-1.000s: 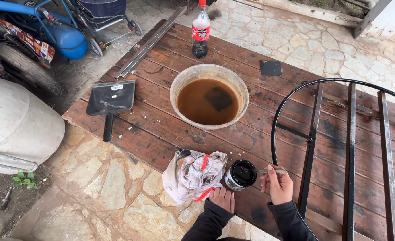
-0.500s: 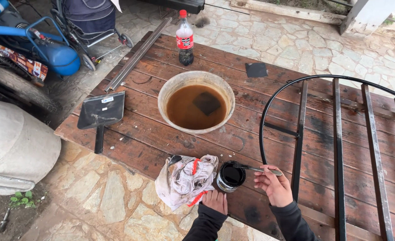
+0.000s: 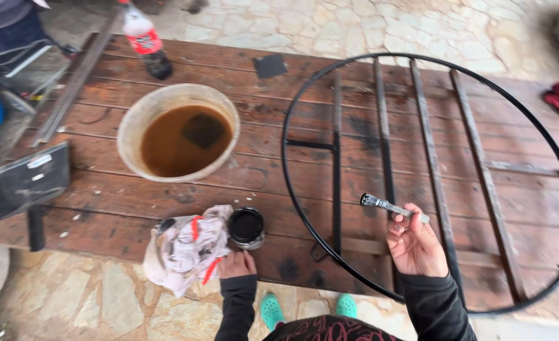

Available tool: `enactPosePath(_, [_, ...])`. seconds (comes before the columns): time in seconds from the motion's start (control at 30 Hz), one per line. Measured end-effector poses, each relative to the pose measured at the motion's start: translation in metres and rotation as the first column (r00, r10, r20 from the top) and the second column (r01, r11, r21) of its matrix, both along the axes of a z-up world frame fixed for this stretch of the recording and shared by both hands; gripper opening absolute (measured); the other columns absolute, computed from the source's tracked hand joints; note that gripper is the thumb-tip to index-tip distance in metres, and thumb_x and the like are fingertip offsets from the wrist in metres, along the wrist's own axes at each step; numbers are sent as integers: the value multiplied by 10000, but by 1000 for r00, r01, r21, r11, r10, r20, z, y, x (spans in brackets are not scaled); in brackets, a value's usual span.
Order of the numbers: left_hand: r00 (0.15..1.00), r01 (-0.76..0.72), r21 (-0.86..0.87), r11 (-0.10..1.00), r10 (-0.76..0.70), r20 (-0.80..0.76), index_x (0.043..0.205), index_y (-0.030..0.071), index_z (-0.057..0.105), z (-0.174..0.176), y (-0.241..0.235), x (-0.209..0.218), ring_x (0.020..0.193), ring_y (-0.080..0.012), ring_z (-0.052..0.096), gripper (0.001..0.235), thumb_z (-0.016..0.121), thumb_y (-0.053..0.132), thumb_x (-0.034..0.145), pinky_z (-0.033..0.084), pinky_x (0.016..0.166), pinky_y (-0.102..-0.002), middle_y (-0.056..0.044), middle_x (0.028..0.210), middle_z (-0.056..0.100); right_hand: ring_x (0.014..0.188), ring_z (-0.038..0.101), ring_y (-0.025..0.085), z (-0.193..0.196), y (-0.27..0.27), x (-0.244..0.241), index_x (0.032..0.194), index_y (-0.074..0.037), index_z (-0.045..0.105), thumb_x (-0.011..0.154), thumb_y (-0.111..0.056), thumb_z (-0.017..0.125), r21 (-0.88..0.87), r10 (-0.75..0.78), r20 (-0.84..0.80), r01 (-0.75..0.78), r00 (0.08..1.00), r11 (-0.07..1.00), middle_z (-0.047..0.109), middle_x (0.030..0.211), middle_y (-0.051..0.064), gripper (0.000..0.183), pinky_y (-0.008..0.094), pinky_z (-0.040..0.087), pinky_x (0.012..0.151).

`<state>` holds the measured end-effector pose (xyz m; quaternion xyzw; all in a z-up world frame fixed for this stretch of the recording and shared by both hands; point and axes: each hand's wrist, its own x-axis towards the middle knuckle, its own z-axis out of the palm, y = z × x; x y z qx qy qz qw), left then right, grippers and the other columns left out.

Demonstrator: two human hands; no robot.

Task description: Painting a circular metal frame with black paint using a small brush

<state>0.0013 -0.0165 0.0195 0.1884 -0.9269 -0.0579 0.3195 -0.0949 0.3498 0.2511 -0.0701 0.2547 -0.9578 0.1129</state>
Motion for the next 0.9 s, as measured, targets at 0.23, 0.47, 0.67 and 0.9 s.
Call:
enactPosePath(0.23, [995, -101, -50, 994, 101, -2, 682, 48, 617, 2, 20, 4, 679, -393, 551, 267, 688, 141, 922, 418, 656, -512, -152, 736, 601, 858, 530, 187, 6, 135, 23, 1301, -88, 628, 1102, -164, 537, 42, -153, 60, 151, 986, 988, 627, 1050, 143, 232, 231, 437, 678])
enactPosePath(0.47, [916, -402, -25, 915, 402, 3, 806, 59, 656, -8, 35, -7, 840, -374, 617, 309, 658, 222, 1068, 493, 747, -420, -129, 854, 629, 740, 586, 189, -7, 252, 9, 1277, -25, 593, 1136, -258, 478, 550, -377, -42, 336, 925, 764, 673, 934, 183, 295, 236, 525, 602])
enactPosePath(0.67, [883, -468, -108, 877, 469, -13, 826, 24, 681, -23, 34, -14, 839, -414, 585, 322, 620, 188, 1096, 472, 780, -472, -163, 868, 638, 721, 673, 268, -12, 286, -22, 1236, 73, 602, 1125, -127, 489, 845, -214, -157, 243, 964, 476, 679, 994, 254, 255, 359, 636, 617])
enactPosePath(0.9, [860, -499, -140, 855, 508, 37, 805, 27, 699, -31, 27, -15, 761, -400, 541, 263, 610, 164, 1011, 412, 690, -512, -170, 853, 649, 619, 670, 153, -47, 278, -11, 1122, 38, 678, 1031, -49, 670, 928, -6, -373, 373, 928, 10, 707, 790, 126, 126, 239, 578, 611])
